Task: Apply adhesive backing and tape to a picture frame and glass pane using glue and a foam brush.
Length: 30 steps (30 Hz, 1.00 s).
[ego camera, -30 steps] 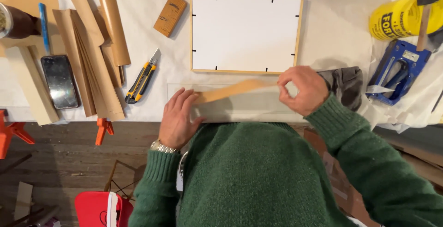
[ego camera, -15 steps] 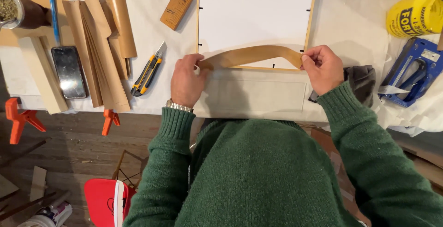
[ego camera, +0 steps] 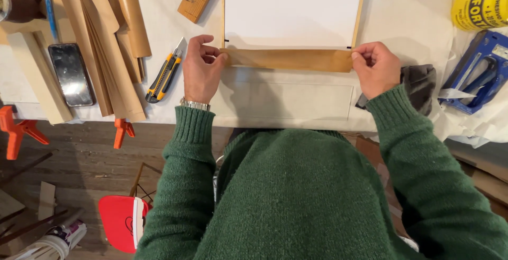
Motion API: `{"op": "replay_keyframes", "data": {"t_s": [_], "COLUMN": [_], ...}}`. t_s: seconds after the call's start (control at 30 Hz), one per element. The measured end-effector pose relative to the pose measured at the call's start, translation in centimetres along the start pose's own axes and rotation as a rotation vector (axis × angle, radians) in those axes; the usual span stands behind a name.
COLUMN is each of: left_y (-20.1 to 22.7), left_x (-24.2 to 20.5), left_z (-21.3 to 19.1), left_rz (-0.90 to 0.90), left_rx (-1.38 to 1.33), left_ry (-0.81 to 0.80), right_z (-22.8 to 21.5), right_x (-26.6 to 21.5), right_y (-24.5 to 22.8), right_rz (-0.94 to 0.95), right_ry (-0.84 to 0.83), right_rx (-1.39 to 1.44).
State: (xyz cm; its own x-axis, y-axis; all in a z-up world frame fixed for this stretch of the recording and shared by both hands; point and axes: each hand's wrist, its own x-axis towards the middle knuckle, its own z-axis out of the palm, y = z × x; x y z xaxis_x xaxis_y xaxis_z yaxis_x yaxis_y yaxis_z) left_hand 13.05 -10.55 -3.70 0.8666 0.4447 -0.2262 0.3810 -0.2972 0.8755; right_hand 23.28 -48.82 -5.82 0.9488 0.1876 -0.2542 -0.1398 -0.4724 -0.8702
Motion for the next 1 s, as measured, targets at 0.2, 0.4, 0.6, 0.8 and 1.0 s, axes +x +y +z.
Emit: {"op": "replay_keyframes", "data": {"t_s": [0.2, 0.4, 0.6, 0.8, 1.0], "left_y": [0.3, 0.0, 0.5, -0.1, -0.5], "left_x": [0.5, 0.5, -0.4, -5.2, -8.4], "left_z": [0.5, 1.4, 1.3, 4.0, 8.0], "left_rz": [-0.051, -0.006, -0.013, 0.362, 0.340], "left_rx": [0.099, 0.203, 0.225, 0.463, 0.791], "left_ry": [-0.005, 0.012, 0.051, 0.146, -0.174], "right_z": [1.1, 1.1, 1.1, 1.1, 1.0], "right_x": [-0.3, -0.4, -0.4, -0.2, -0.3], "right_y": [-0.6, -0.4, -0.6, 0.2, 0.9], "right_rz": [0.065, 0.050, 0.051, 0.006, -0.024], "right_ry": [0.037, 0.067, 0.067, 0.071, 0.041], "right_rx": [-0.136, -0.151, -0.147, -0.155, -0.082]}}
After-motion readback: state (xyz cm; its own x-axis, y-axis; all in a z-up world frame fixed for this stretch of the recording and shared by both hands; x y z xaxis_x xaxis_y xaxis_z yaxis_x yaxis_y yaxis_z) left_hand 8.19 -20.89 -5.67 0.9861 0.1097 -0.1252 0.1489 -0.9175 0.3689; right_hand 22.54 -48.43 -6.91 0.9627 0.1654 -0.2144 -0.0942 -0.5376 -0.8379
